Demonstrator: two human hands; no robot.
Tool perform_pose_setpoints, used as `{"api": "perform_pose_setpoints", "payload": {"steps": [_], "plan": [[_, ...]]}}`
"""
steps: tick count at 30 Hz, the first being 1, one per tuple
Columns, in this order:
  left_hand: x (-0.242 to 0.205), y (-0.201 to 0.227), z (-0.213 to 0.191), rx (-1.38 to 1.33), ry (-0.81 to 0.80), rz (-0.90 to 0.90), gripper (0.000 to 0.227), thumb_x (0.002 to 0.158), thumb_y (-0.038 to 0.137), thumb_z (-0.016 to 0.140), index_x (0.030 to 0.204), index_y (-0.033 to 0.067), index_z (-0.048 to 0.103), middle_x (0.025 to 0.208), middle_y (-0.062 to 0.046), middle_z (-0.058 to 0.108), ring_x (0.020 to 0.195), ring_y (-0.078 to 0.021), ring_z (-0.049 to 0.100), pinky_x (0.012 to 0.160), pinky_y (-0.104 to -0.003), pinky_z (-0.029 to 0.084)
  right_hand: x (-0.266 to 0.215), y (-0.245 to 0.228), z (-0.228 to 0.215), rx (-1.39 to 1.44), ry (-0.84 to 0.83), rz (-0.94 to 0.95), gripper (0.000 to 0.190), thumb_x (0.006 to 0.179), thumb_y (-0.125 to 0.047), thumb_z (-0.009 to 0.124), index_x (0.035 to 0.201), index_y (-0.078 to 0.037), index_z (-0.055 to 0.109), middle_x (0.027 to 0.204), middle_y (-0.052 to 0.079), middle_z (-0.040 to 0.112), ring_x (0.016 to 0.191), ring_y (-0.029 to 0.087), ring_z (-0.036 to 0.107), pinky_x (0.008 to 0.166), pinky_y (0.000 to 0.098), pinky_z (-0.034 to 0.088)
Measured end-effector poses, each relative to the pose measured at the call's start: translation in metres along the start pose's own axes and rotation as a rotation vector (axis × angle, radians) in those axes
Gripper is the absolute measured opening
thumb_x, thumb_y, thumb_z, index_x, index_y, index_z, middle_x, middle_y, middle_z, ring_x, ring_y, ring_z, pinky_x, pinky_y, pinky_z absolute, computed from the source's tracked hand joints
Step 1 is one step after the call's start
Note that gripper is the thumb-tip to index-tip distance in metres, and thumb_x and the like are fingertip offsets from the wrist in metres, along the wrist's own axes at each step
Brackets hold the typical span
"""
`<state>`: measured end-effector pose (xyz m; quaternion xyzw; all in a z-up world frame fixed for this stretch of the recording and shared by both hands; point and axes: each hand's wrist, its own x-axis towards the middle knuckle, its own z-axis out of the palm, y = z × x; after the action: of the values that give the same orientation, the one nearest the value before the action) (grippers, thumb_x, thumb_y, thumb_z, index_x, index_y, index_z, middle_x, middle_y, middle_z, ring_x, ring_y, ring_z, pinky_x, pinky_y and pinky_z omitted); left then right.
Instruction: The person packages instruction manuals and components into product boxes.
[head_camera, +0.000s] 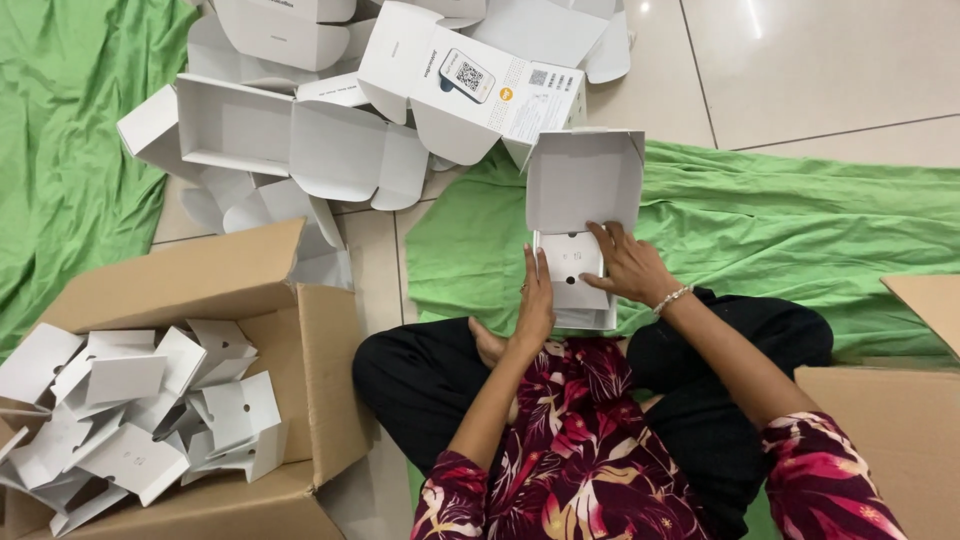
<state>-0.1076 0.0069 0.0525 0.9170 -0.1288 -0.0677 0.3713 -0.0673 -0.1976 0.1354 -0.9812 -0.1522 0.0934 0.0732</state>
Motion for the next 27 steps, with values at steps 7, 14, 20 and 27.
{"api": "perform_pose_setpoints", "payload": {"steps": [7,14,20,27], "plan": [[-0.001,0.007,0.000,0.011,0.041,-0.005,0.110,0.066,-0.032,0.053,0.161,-0.0013,0.005,0.168,-0.029,-0.009,0.147,-0.0517,0.030,0.111,-0.054,0.045,0.017,0.028,-0.017,0.091,-0.310,-0.158,0.126,0.067,-0.058,0.084,0.159,-0.008,0.015,0.140,0.029,0.043,0.091,0.041,0.071,0.078,0.0442,0.061],[-0.002,0.010,0.000,0.000,0.004,-0.028,0.109,0.067,-0.033,0.048,0.161,-0.0021,0.003,0.168,-0.031,-0.010,0.147,-0.0530,0.028,0.112,-0.050,0.046,0.019,0.015,-0.033,-0.003,-0.309,-0.124,0.140,0.056,-0.050,0.093,0.159,-0.001,0.012,0.135,0.025,0.052,0.090,0.039,0.072,0.076,0.0426,0.062],[-0.004,0.025,-0.006,-0.075,0.049,0.023,0.112,0.065,-0.032,0.052,0.161,-0.0023,0.002,0.167,-0.030,-0.010,0.149,-0.0526,0.024,0.113,-0.049,0.045,0.015,0.017,0.003,-0.032,-0.242,-0.042,0.142,0.053,-0.034,0.100,0.159,0.001,0.012,0.141,0.030,0.046,0.088,0.038,0.072,0.073,0.0408,0.063],[-0.007,0.024,0.007,-0.030,0.169,0.024,0.108,0.065,-0.034,0.053,0.159,-0.0068,0.007,0.167,-0.030,-0.006,0.152,-0.0507,0.024,0.114,-0.050,0.044,-0.021,0.001,0.031,-0.033,0.152,-0.048,0.083,0.079,-0.006,0.079,0.149,0.013,0.038,0.144,0.027,0.051,0.124,0.036,0.060,0.092,0.0363,0.061]]}}
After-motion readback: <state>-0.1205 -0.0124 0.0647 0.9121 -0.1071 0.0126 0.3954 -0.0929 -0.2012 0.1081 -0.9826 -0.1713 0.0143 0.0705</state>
